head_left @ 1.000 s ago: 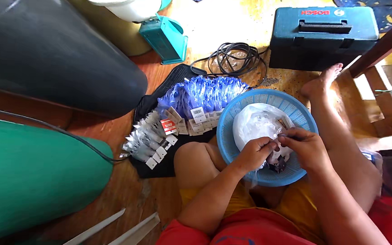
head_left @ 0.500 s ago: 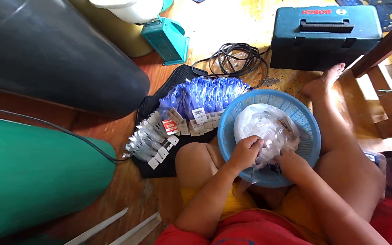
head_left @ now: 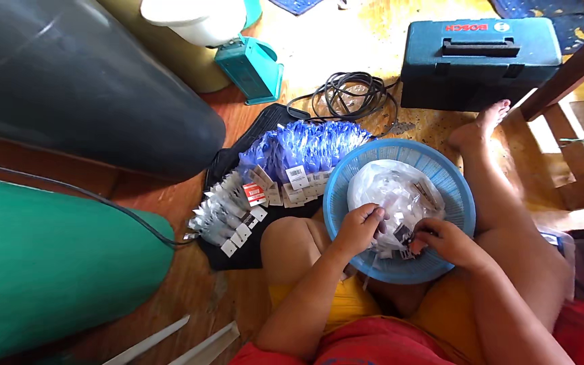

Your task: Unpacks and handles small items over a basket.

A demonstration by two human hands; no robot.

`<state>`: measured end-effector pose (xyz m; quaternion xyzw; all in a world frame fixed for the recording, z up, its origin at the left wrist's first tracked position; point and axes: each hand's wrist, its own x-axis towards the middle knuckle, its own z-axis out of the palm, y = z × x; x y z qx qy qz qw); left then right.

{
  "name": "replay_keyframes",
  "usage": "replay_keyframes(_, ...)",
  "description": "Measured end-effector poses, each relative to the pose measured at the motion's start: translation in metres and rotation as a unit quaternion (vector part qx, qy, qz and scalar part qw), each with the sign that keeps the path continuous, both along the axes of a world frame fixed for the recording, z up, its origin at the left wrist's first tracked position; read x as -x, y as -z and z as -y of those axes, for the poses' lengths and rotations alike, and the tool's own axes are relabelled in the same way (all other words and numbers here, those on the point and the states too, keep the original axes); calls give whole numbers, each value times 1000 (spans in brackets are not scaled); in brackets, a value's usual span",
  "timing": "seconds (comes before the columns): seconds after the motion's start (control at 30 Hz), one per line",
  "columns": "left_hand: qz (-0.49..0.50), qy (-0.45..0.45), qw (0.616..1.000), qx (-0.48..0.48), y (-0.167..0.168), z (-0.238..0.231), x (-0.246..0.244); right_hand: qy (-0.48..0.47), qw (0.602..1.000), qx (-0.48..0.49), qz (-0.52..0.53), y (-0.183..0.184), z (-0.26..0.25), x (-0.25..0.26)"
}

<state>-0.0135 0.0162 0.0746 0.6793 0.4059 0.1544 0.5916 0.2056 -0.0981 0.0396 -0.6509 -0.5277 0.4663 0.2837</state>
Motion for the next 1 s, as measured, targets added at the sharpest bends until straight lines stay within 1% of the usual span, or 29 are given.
replay_keyframes(0.07, -6, 15, 1000, 5, -2, 0, 1, 103, 993, -18, -59, 4, -2, 6)
replay_keyframes(0.13, -26, 48, 998, 6, -5, 1, 1, 213, 966, -38, -138, 6, -5, 15)
replay_keyframes(0.17, -40, 66, 997, 5, -6, 2, 0, 253, 951, -46, -174, 5, -7, 20)
replay_keyframes(0.23, -54, 85, 995, 3, -8, 7, -3, 289, 931, -53, -217, 2, -9, 29)
replay_keyframes(0.37, -31, 56, 998, 14, -1, 13, -12, 287, 924, -75, -242, -1, -8, 38)
replay_keyframes(0.43, -17, 38, 999, 25, 3, 12, -13, 295, 923, -107, -221, 2, -6, 35)
replay_keyframes(0.5, -3, 25, 999, 38, 6, 10, -13, 295, 932, -142, -154, 8, -3, 29)
replay_keyframes(0.57, 6, 16, 999, 46, 7, 9, -13, 262, 944, -189, -71, 15, 1, 25)
replay_keyframes(0.63, 1, 16, 999, 48, 7, 9, -13, 218, 946, -237, -18, 19, 2, 24)
replay_keyframes(0.73, -14, 34, 998, 45, 5, 10, -13, 164, 935, -307, 64, 22, 0, 29)
replay_keyframes(0.83, -13, 40, 998, 49, 5, 13, -14, 157, 921, -336, 121, 23, -2, 34)
replay_keyframes(0.87, -7, 35, 998, 54, 4, 13, -14, 172, 923, -324, 115, 23, -3, 35)
replay_keyframes(0.9, 1, 27, 998, 59, 3, 13, -14, 198, 930, -298, 87, 21, -3, 36)
replay_keyframes(0.97, 20, 17, 997, 69, 3, 13, -14, 262, 941, -214, -8, 16, -4, 33)
replay_keyframes(1.0, 26, 19, 997, 74, 3, 14, -13, 296, 938, -172, -57, 13, -5, 30)
